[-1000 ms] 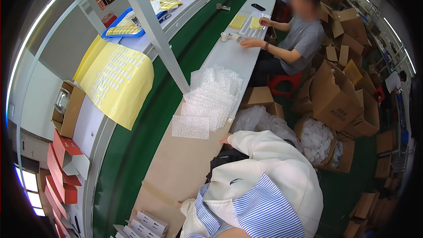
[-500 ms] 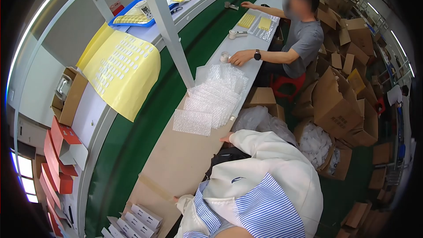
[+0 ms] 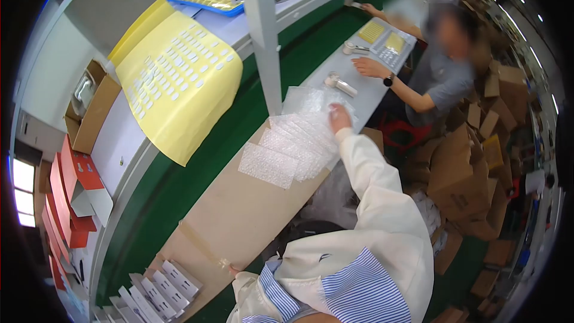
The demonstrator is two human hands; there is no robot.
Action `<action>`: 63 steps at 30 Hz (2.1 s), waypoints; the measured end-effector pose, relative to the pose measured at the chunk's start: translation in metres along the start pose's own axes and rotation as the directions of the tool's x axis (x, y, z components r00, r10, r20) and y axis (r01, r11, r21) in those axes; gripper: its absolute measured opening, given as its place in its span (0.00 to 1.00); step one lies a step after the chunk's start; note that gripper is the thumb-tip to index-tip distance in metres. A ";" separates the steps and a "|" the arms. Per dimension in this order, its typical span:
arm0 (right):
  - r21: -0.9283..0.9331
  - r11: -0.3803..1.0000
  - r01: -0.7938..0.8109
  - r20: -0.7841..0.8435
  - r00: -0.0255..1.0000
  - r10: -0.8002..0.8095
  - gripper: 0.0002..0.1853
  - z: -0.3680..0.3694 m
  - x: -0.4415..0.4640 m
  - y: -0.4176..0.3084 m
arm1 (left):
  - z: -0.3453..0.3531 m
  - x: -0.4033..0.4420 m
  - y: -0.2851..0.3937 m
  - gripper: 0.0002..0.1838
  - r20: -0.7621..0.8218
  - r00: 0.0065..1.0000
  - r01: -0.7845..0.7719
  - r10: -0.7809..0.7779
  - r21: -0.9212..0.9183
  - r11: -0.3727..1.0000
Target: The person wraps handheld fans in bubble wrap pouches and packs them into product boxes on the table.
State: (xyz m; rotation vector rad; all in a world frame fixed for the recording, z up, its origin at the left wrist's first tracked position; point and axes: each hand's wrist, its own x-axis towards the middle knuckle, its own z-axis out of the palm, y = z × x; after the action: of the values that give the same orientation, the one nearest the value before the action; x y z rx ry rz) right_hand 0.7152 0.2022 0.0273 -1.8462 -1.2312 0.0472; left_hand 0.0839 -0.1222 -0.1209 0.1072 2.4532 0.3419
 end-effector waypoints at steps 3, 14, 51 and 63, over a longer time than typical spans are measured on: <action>-0.300 0.924 -0.238 -0.075 0.971 0.226 0.11 0.018 0.073 0.071 | 0.028 -0.011 0.002 0.33 -0.071 0.986 0.134 -0.150 -0.186 0.973; -0.830 0.557 0.036 0.324 0.843 0.428 0.20 0.048 0.131 0.142 | 0.028 -0.157 0.142 0.19 -0.228 0.424 -0.853 0.876 0.225 0.471; 0.294 0.928 -0.228 0.914 0.350 -0.204 0.24 0.061 -0.237 -0.091 | 0.138 -0.167 0.217 0.05 0.129 0.307 -0.874 0.943 -0.353 0.333; 0.391 0.913 -0.112 0.902 0.241 -0.357 0.27 0.071 -0.235 -0.076 | 0.096 -0.226 0.210 0.18 0.281 -0.162 -0.974 0.946 0.111 -0.199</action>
State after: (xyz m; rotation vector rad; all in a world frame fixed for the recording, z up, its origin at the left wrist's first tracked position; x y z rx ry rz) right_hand 0.5076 0.0787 -0.0607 -1.2209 -1.9971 1.4949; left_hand 0.3189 0.0641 -0.0016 2.2798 1.6219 0.5523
